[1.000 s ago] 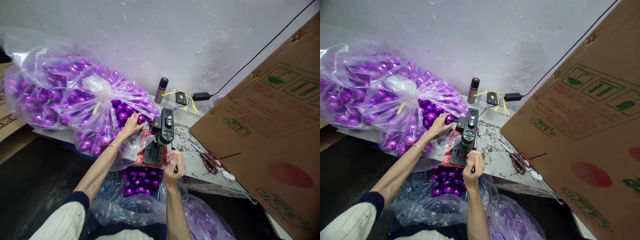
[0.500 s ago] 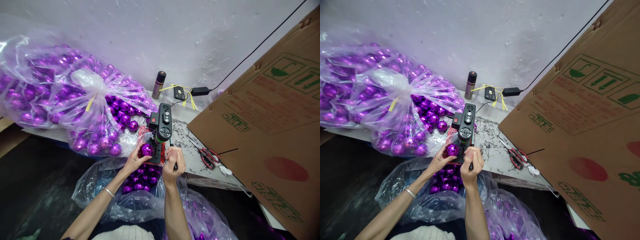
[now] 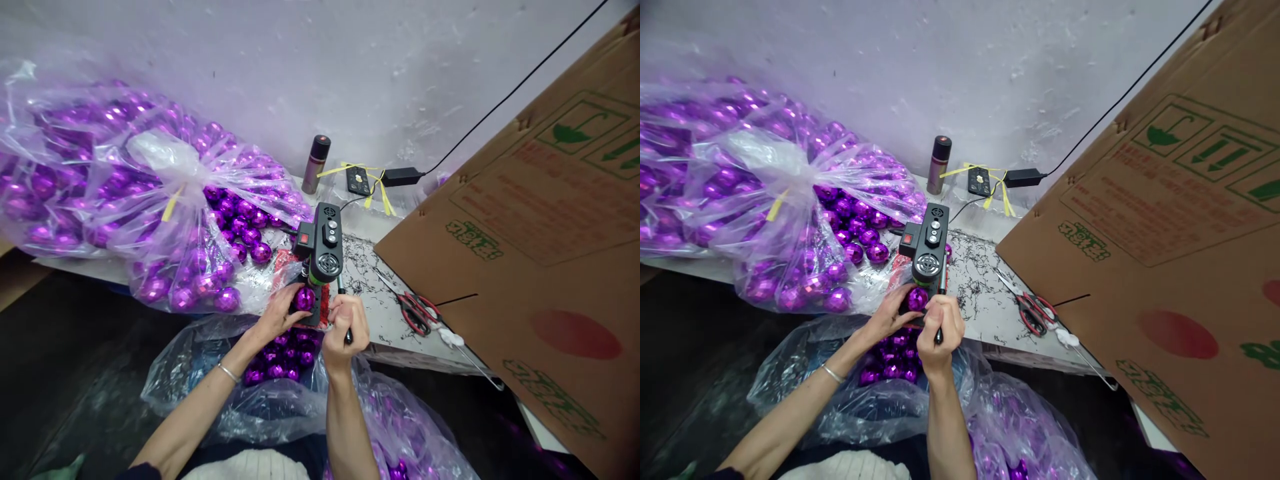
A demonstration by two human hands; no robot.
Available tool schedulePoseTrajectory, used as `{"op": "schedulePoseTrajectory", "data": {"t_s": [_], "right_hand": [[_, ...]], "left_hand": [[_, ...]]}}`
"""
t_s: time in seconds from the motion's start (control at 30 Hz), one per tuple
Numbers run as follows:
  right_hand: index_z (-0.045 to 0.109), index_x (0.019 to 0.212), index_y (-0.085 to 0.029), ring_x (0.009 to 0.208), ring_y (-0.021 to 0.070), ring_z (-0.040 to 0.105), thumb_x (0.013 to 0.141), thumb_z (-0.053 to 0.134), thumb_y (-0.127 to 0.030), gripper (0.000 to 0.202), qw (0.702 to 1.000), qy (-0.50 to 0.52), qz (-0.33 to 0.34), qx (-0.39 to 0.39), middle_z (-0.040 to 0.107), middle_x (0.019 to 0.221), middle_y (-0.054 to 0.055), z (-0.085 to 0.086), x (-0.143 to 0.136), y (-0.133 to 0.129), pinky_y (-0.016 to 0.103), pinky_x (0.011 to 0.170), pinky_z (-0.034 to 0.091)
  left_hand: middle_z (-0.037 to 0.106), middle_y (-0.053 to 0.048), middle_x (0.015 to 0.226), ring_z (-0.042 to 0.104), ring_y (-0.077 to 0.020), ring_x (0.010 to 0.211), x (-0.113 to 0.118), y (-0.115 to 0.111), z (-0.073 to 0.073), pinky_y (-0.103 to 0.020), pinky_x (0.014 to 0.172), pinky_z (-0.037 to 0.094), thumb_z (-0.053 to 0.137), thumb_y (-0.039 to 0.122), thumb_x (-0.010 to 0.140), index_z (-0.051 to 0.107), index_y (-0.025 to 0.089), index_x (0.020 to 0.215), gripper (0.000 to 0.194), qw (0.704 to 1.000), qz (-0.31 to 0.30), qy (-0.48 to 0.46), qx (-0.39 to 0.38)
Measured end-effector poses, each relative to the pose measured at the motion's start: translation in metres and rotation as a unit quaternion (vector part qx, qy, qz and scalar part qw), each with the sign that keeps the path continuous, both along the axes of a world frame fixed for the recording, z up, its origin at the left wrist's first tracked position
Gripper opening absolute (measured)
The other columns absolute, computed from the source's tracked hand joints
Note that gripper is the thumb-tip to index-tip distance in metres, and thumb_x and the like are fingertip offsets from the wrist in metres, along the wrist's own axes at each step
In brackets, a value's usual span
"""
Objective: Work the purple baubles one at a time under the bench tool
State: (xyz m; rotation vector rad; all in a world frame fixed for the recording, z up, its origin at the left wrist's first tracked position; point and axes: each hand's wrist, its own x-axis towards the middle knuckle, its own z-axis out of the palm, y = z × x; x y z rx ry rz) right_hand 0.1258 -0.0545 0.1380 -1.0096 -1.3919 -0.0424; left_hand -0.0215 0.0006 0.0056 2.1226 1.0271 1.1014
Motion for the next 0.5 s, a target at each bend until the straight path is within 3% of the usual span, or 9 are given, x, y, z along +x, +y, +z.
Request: {"op": "schedulePoseTrajectory", "data": {"t_s": [0.13, 0.33, 0.5], "right_hand": [[0.052, 0.074, -0.023, 0.071, 0.0135, 0.061, 0.107, 0.045, -0.013, 0.034, 1.000, -0.006, -0.006, -0.001, 0.055, 0.069, -0.003, 0.000, 0.001, -0.001, 0.029, 0.064, 0.045], [0.054, 0.074, -0.023, 0.069, 0.0148, 0.060, 0.106, 0.046, -0.016, 0.034, 1.000, 0.008, -0.013, -0.015, 0.056, 0.070, -0.002, 0.000, 0.000, -0.003, 0.031, 0.063, 0.045], [0.052, 0.072, -0.024, 0.069, 0.0155, 0.061, 0.107, 0.045, -0.015, 0.036, 1.000, 0.014, -0.011, -0.009, 0.053, 0.066, -0.003, -0.002, -0.001, -0.003, 0.031, 0.064, 0.046]], "left_hand": [[0.070, -0.020, 0.141, 0.068, -0.0372, 0.134, -0.004, 0.004, 0.001, -0.058, 0.114, 0.055, 0.074, 0.055, 0.097, 0.052, 0.020, 0.152, 0.069, 1.000, -0.008, 0.006, 0.005], [0.071, -0.019, 0.137, 0.068, -0.0369, 0.129, 0.004, 0.010, -0.003, -0.059, 0.112, 0.054, 0.077, 0.055, 0.095, 0.054, 0.020, 0.152, 0.070, 0.998, 0.058, 0.006, -0.010], [0.071, -0.019, 0.137, 0.067, -0.0375, 0.130, 0.012, 0.009, -0.004, -0.058, 0.113, 0.052, 0.076, 0.058, 0.095, 0.059, 0.019, 0.148, 0.068, 0.997, 0.074, 0.024, -0.017]]}}
